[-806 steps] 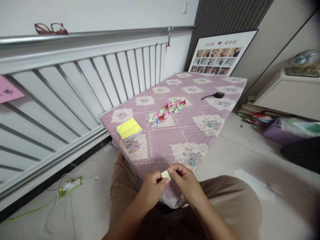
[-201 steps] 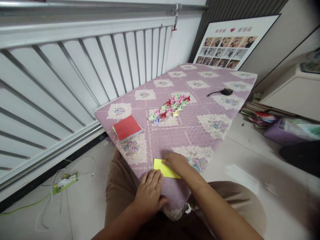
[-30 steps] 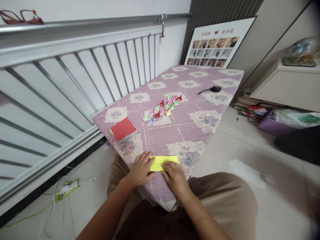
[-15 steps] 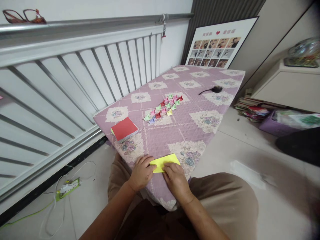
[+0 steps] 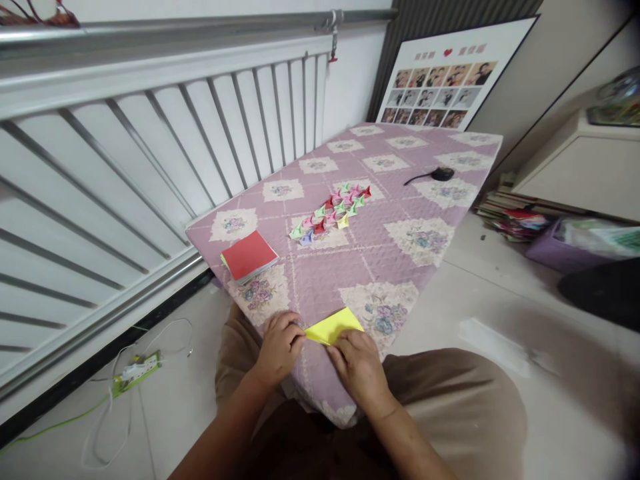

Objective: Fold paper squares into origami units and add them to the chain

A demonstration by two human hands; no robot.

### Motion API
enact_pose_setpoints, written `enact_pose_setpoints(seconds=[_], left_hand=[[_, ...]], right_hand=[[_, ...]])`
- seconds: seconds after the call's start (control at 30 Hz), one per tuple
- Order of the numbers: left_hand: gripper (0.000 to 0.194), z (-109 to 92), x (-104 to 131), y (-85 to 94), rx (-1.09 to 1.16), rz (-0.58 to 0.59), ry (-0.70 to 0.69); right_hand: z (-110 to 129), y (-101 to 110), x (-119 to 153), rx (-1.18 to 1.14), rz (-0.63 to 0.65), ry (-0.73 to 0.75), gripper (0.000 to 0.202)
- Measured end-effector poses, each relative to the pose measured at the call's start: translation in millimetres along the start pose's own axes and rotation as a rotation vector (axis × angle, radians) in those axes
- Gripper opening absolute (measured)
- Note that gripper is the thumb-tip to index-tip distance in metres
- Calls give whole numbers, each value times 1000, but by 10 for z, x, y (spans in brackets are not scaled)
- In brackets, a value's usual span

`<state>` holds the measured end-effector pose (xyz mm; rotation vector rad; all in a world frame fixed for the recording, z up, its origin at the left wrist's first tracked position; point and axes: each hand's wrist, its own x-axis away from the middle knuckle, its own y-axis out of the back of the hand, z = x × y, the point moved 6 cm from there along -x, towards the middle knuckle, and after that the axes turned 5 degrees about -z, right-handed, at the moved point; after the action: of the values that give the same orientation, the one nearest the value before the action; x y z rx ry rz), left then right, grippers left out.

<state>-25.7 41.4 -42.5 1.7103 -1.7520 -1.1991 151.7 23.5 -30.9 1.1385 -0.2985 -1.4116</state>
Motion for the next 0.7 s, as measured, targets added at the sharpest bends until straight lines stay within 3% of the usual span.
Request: enact_pose_setpoints(seconds=[0.2, 0.7], left_hand=[[6, -5, -42, 0, -46, 6, 102], [11, -29, -103, -41, -163, 13, 152]], right_hand=[[-61, 13, -45, 149, 21, -105, 28], [-73, 14, -129, 214, 12, -120, 27]])
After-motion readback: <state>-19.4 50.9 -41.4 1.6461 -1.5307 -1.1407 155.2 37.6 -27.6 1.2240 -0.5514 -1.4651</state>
